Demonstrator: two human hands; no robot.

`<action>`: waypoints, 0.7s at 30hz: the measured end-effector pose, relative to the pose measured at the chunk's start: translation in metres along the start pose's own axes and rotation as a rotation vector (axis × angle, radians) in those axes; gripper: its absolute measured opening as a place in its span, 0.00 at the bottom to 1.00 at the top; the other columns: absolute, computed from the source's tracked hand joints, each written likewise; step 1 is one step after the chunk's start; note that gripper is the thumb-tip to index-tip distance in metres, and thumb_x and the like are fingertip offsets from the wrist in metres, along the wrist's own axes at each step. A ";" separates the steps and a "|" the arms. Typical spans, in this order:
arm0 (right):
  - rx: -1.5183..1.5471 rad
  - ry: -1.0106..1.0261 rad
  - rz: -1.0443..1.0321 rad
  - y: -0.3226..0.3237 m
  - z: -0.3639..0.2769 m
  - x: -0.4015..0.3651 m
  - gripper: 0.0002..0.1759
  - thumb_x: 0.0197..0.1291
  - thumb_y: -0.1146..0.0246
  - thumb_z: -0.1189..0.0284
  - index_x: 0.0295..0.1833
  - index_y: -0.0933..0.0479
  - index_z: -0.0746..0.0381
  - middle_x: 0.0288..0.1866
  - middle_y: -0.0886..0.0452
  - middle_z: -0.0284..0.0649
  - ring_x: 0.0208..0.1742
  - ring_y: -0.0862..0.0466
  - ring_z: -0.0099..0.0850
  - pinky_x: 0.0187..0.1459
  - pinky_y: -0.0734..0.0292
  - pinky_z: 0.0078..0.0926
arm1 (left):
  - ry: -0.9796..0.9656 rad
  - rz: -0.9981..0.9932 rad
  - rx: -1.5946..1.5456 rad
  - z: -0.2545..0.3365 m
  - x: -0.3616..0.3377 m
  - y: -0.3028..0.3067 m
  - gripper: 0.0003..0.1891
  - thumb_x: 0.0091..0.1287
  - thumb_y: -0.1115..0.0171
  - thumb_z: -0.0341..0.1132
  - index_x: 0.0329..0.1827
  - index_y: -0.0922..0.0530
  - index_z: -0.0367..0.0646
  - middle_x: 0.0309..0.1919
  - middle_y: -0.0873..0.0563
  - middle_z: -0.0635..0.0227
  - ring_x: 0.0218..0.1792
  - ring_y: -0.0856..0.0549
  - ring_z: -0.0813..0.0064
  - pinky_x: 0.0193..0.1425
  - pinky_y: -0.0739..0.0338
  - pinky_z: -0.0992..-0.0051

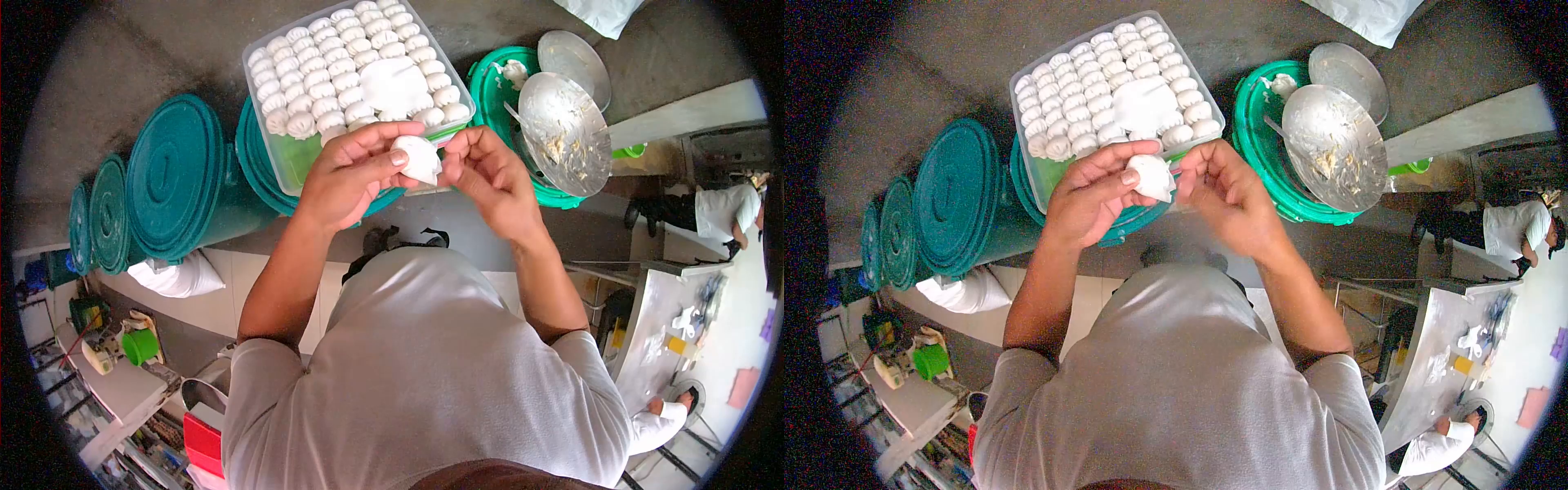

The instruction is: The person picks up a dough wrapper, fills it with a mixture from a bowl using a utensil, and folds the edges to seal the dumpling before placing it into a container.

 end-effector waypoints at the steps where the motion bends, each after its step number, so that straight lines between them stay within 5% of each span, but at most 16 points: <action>1: 0.016 -0.031 0.014 0.002 0.005 0.000 0.11 0.72 0.38 0.69 0.51 0.29 0.63 0.38 0.27 0.29 0.39 0.28 0.17 0.40 0.29 0.20 | -0.012 0.002 0.029 0.000 0.000 0.001 0.18 0.72 0.41 0.26 0.64 0.24 0.34 0.49 0.15 0.61 0.48 0.15 0.74 0.50 0.17 0.72; 5: -0.103 -0.135 0.046 -0.007 0.014 0.004 0.15 0.77 0.45 0.60 0.46 0.28 0.63 0.35 0.26 0.31 0.38 0.28 0.20 0.39 0.29 0.23 | -0.103 0.029 0.130 0.002 0.000 -0.002 0.19 0.69 0.38 0.24 0.64 0.24 0.34 0.49 0.15 0.63 0.48 0.16 0.77 0.51 0.18 0.75; 7: -0.356 -0.014 0.096 -0.008 0.018 0.008 0.19 0.79 0.49 0.58 0.40 0.29 0.64 0.30 0.28 0.34 0.34 0.31 0.22 0.36 0.29 0.25 | -0.133 0.023 0.177 0.001 0.001 -0.003 0.20 0.69 0.36 0.24 0.63 0.23 0.34 0.48 0.15 0.64 0.47 0.17 0.78 0.51 0.19 0.76; 10: -0.341 0.104 0.171 -0.010 0.009 0.009 0.22 0.79 0.49 0.58 0.36 0.31 0.64 0.26 0.32 0.36 0.31 0.34 0.23 0.33 0.31 0.27 | -0.155 0.048 0.203 0.007 -0.002 -0.008 0.20 0.68 0.33 0.26 0.62 0.23 0.35 0.46 0.15 0.67 0.46 0.18 0.81 0.50 0.19 0.78; 17: -0.374 0.090 0.125 -0.016 0.011 0.015 0.22 0.78 0.48 0.58 0.35 0.31 0.64 0.25 0.31 0.37 0.30 0.34 0.24 0.32 0.31 0.28 | -0.175 0.130 0.289 0.008 -0.006 0.001 0.18 0.68 0.31 0.28 0.60 0.22 0.34 0.43 0.14 0.68 0.41 0.17 0.82 0.47 0.19 0.80; 19: -0.045 -0.055 0.073 -0.024 0.017 0.021 0.21 0.78 0.48 0.59 0.35 0.31 0.64 0.24 0.31 0.38 0.29 0.35 0.24 0.31 0.32 0.28 | -0.193 0.150 0.301 0.014 -0.008 0.003 0.18 0.67 0.31 0.27 0.59 0.22 0.34 0.44 0.13 0.67 0.41 0.16 0.82 0.47 0.19 0.79; 21: -0.132 -0.019 0.051 -0.027 0.013 0.028 0.21 0.78 0.48 0.60 0.35 0.31 0.65 0.24 0.31 0.38 0.29 0.34 0.24 0.31 0.32 0.29 | -0.217 0.175 0.315 0.024 -0.011 0.005 0.17 0.67 0.32 0.26 0.58 0.21 0.34 0.44 0.13 0.66 0.42 0.16 0.82 0.48 0.19 0.79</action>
Point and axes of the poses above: each hand's wrist, its own x-axis towards the middle knuckle, its own y-axis out of the back of the hand, z = x × y, the point moved 9 cm from there along x, towards the middle knuckle
